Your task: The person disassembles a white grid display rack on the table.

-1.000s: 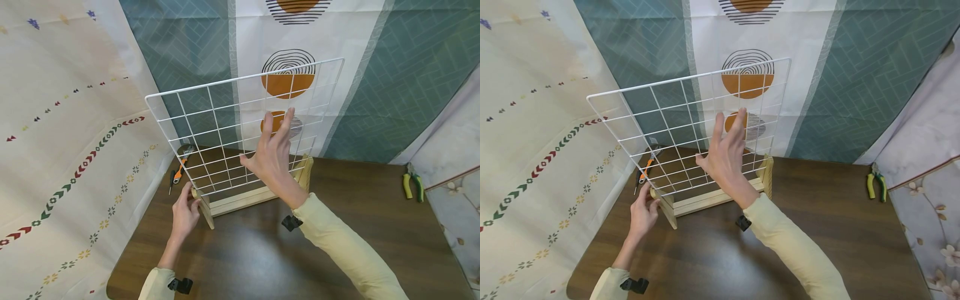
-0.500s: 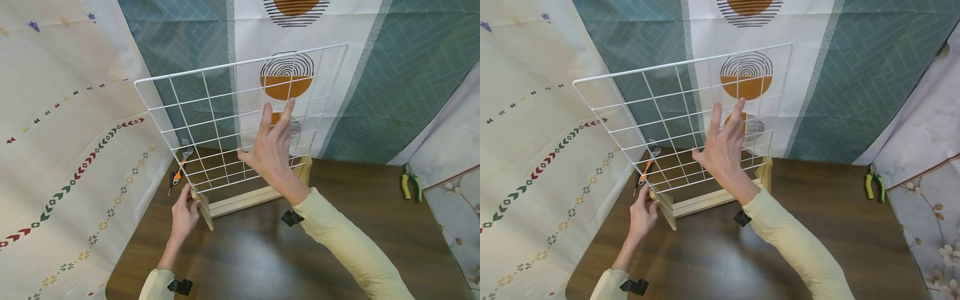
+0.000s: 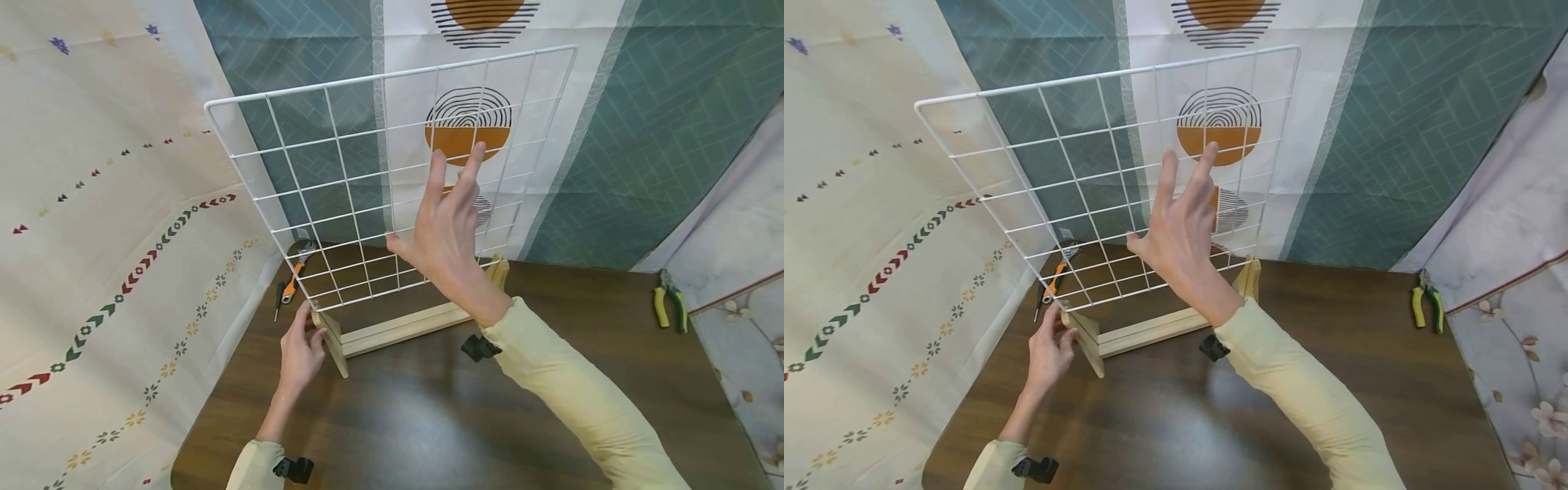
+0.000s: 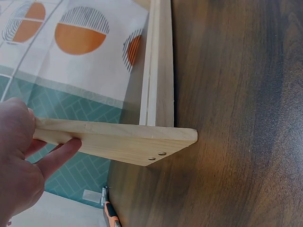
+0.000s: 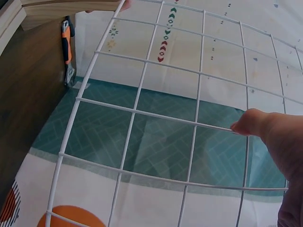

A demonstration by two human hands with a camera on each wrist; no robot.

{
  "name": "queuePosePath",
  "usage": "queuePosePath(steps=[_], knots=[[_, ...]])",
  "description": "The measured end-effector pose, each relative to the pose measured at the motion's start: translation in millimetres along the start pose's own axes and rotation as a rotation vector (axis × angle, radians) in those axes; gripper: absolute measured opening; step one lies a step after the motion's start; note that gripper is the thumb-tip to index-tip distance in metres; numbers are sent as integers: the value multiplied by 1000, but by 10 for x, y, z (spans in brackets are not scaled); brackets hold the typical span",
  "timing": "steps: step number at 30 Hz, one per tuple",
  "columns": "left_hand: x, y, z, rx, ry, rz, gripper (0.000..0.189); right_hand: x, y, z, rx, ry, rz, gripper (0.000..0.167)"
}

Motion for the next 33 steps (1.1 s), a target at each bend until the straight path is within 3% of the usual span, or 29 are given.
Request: queuePosePath(steps=[10, 16, 21, 28, 33], knots=[[-22, 3, 6, -2, -18, -51, 65, 85, -24, -122, -48, -81, 28, 136], [-12, 17, 4, 7, -2, 2, 65, 89, 36, -222, -28, -141, 96, 137], [-2, 9, 5, 10, -13, -9, 64, 36, 175, -276, -17, -217, 180, 137], [1, 2, -4, 16, -14, -23, 63, -67, 438, -358, -46, -250, 230, 137], [-6, 3, 4, 20, -5, -7, 63, -175, 685, -436, -58, -298, 323, 136]])
Point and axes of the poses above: each hand's wrist, its own x-axis towards the middle knuckle, its own z-axis out of the palm, y = z × x, the point moved 4 cm from there along x, towards the middle knuckle, and after that the axes turned 9 degrees about z, right-handed, at the moved point
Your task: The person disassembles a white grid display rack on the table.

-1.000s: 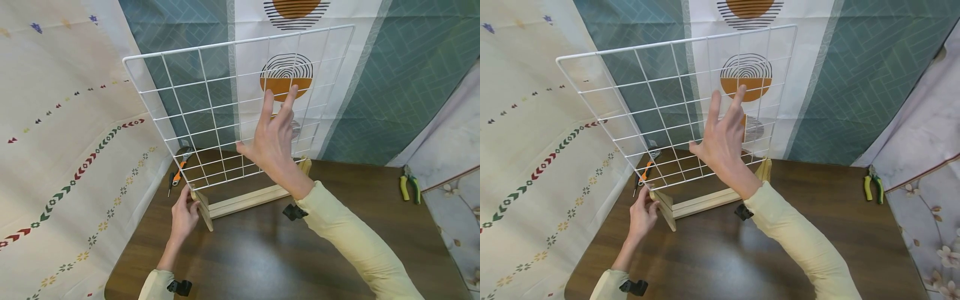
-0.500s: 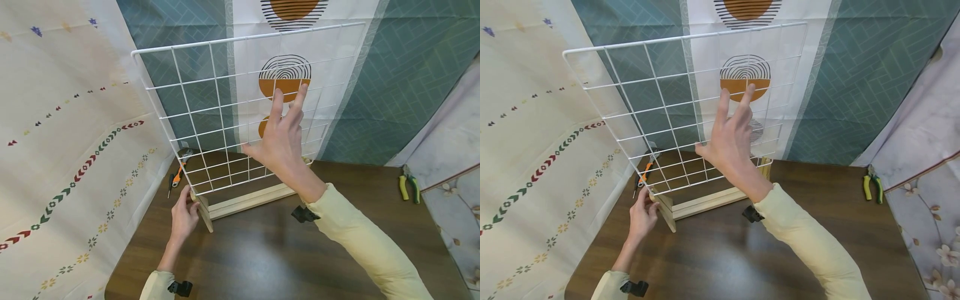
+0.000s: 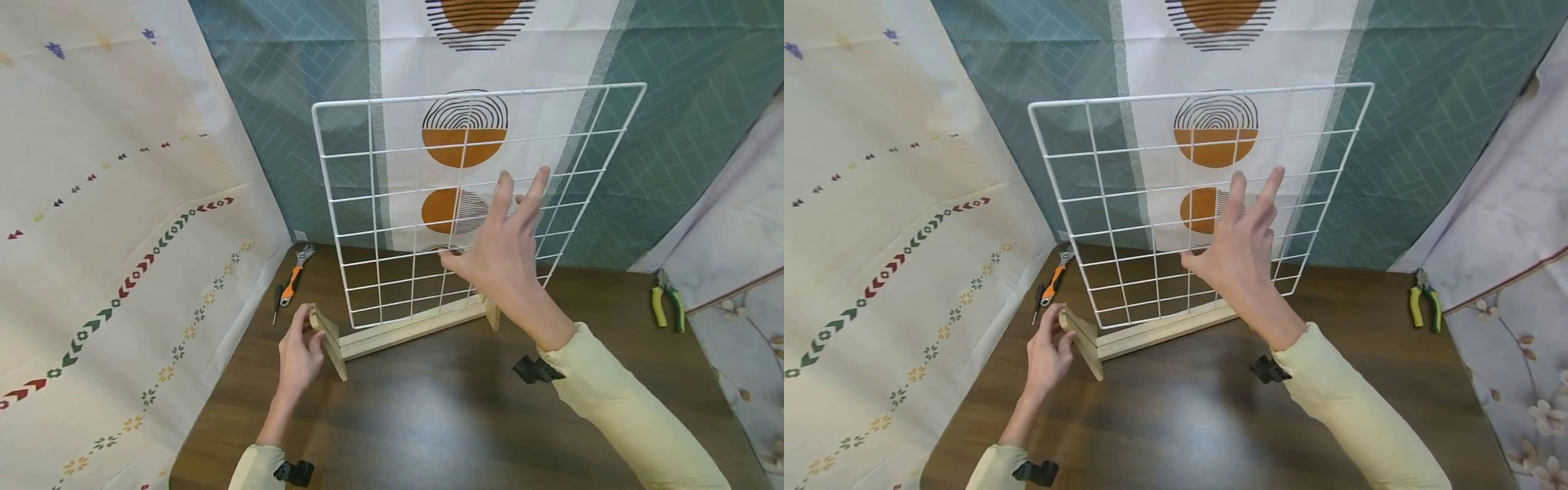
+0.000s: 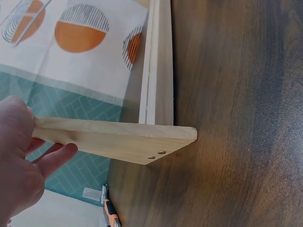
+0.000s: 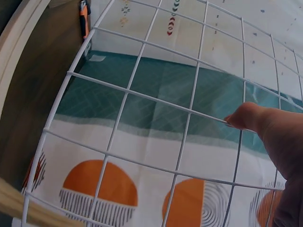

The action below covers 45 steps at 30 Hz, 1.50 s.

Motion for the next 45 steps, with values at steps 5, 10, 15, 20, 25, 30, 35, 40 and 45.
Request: queuePosePath(steps=[5, 10, 15, 20, 25, 30, 35, 40, 45], knots=[[-7, -12, 5, -53, -16, -4, 65, -60, 281, -47, -2, -21, 61, 133], [-15, -38, -3, -111, -38, -19, 68, -139, 506, -96, -24, -27, 56, 135], [-28, -74, 3, -141, -66, -11, 70, -228, 694, -158, -49, -27, 56, 140], [-29, -99, 16, -162, -79, 7, 71, -320, 887, -204, -95, -39, 85, 140], [-31, -100, 9, -163, -70, 24, 72, -400, 1075, -227, -118, -39, 92, 140], [-41, -87, -4, -159, -58, 38, 71, -457, 1251, -234, -138, -44, 130, 139], [-74, -85, -31, -122, -50, 37, 73, -489, 1388, -209, -154, -70, 190, 139], [-108, -77, -43, -92, -42, 18, 76, -511, 1468, -179, -168, -73, 206, 139], [-142, -68, -52, -88, -21, 6, 75, -534, 1520, -148, -175, -68, 202, 140]])
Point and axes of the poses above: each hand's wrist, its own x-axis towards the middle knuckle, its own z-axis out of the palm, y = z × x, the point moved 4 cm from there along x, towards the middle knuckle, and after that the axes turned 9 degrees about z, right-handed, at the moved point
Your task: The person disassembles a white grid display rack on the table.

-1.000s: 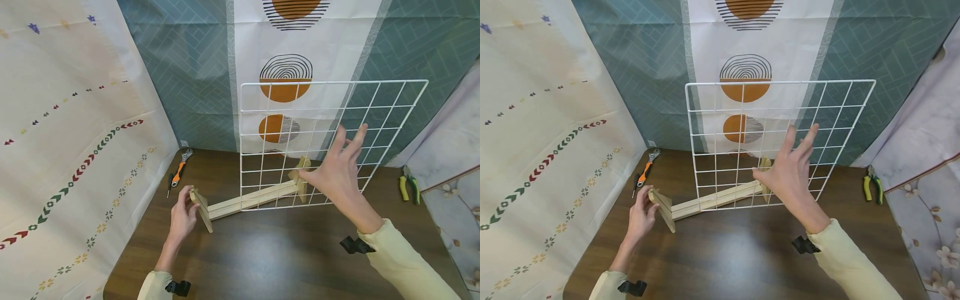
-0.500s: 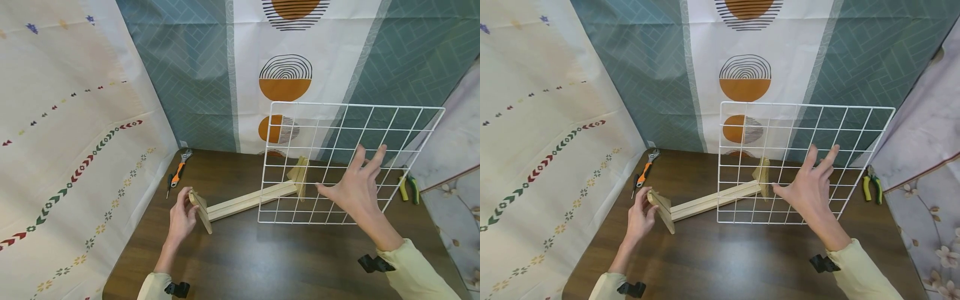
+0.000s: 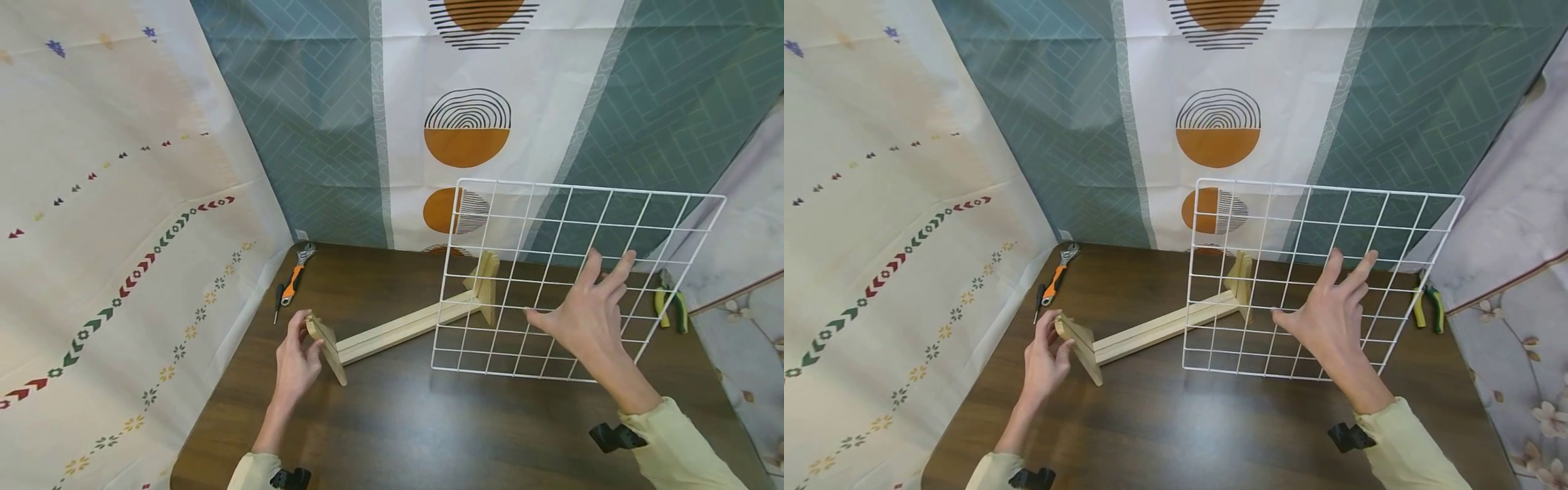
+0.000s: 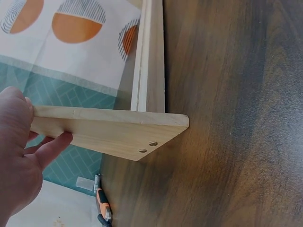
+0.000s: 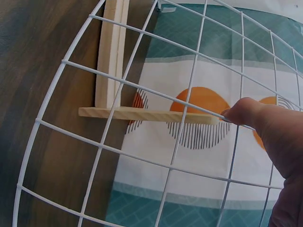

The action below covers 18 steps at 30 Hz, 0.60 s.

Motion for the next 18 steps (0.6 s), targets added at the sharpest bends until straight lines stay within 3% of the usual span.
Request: queuePosePath(steps=[7, 18], knots=[[-46, 20, -19, 35, 36, 37, 75, -13, 71, 54, -23, -31, 5, 141], [-109, 69, -47, 67, 63, 26, 76, -26, 163, 166, -53, -113, 63, 145]])
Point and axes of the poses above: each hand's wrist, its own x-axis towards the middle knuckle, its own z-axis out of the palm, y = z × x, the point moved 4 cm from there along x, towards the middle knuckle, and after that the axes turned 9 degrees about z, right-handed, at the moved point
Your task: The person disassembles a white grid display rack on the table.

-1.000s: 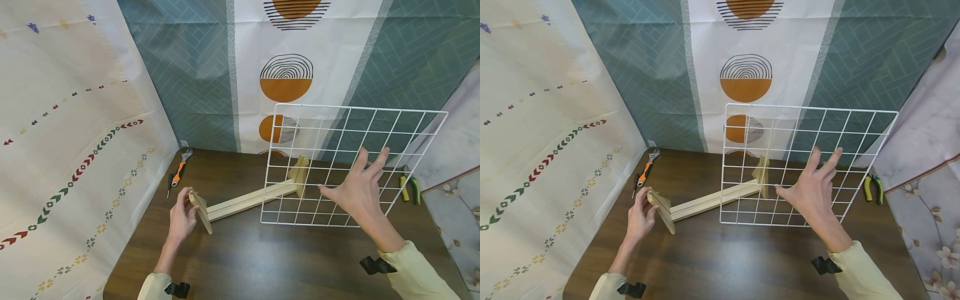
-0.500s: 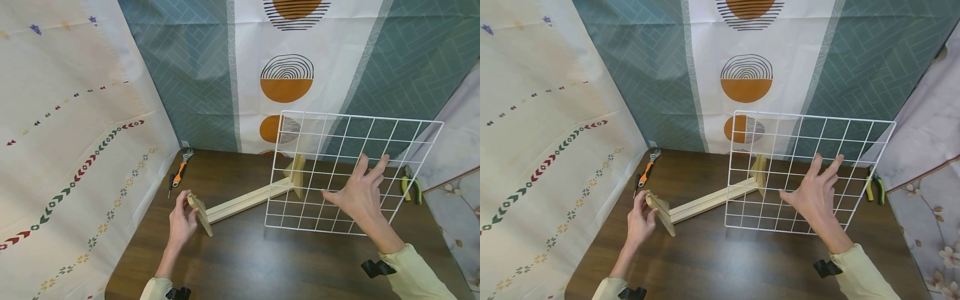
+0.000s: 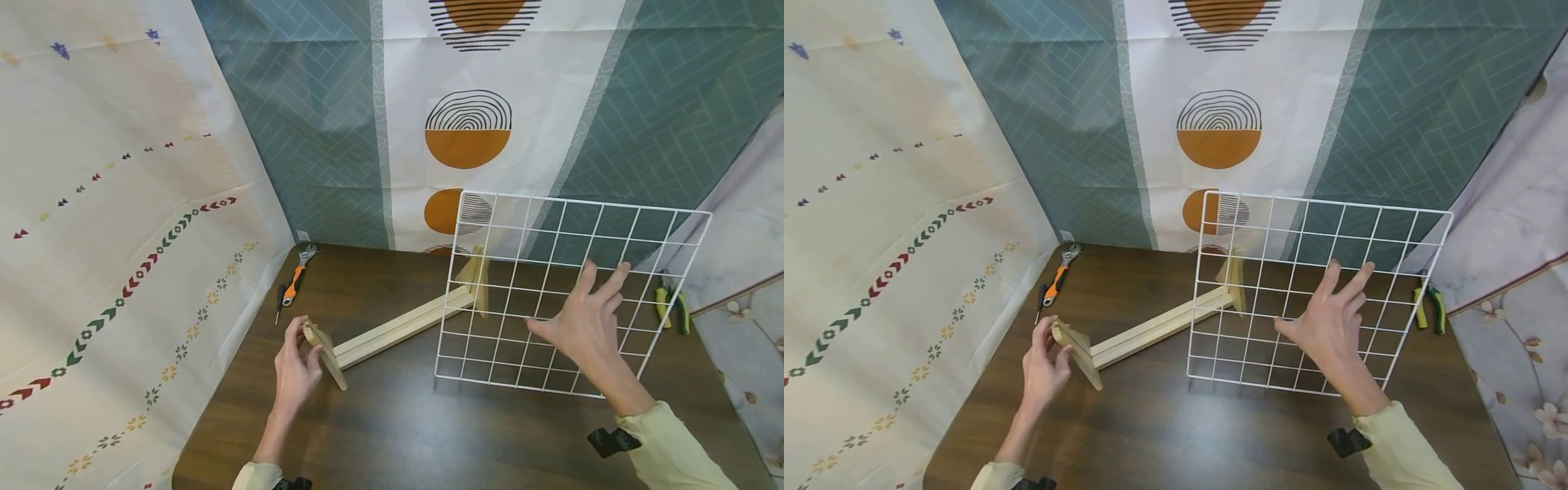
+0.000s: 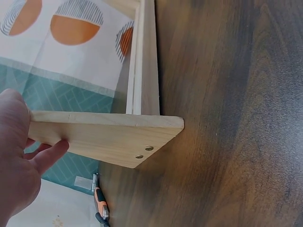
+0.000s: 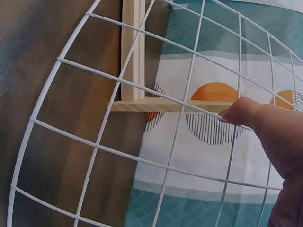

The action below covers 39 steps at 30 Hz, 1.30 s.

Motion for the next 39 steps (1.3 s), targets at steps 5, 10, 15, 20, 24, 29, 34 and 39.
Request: queuePosePath(steps=[5, 10, 15, 20, 24, 29, 34, 39], knots=[[-26, 31, -22, -5, 14, -14, 75, -8, 18, 48, -6, -22, 14, 146], [-42, 50, -28, -18, 26, -19, 72, -27, 29, 80, -2, -19, 14, 145], [-68, 50, -44, -19, 36, -33, 70, -41, 36, 103, -1, -10, 7, 144], [-97, 45, -62, -22, 27, -45, 70, -50, 29, 123, 4, -3, -7, 143], [-112, 30, -68, -21, 15, -52, 70, -61, 19, 134, 10, -10, -5, 143], [-129, 27, -86, -1, 10, -48, 71, -68, 11, 150, 13, -10, -11, 143], [-137, 32, -112, 14, 15, -30, 70, -71, 12, 159, 11, -12, -15, 143], [-147, 25, -133, 38, 20, -15, 69, -73, 12, 162, 10, -7, -25, 143]])
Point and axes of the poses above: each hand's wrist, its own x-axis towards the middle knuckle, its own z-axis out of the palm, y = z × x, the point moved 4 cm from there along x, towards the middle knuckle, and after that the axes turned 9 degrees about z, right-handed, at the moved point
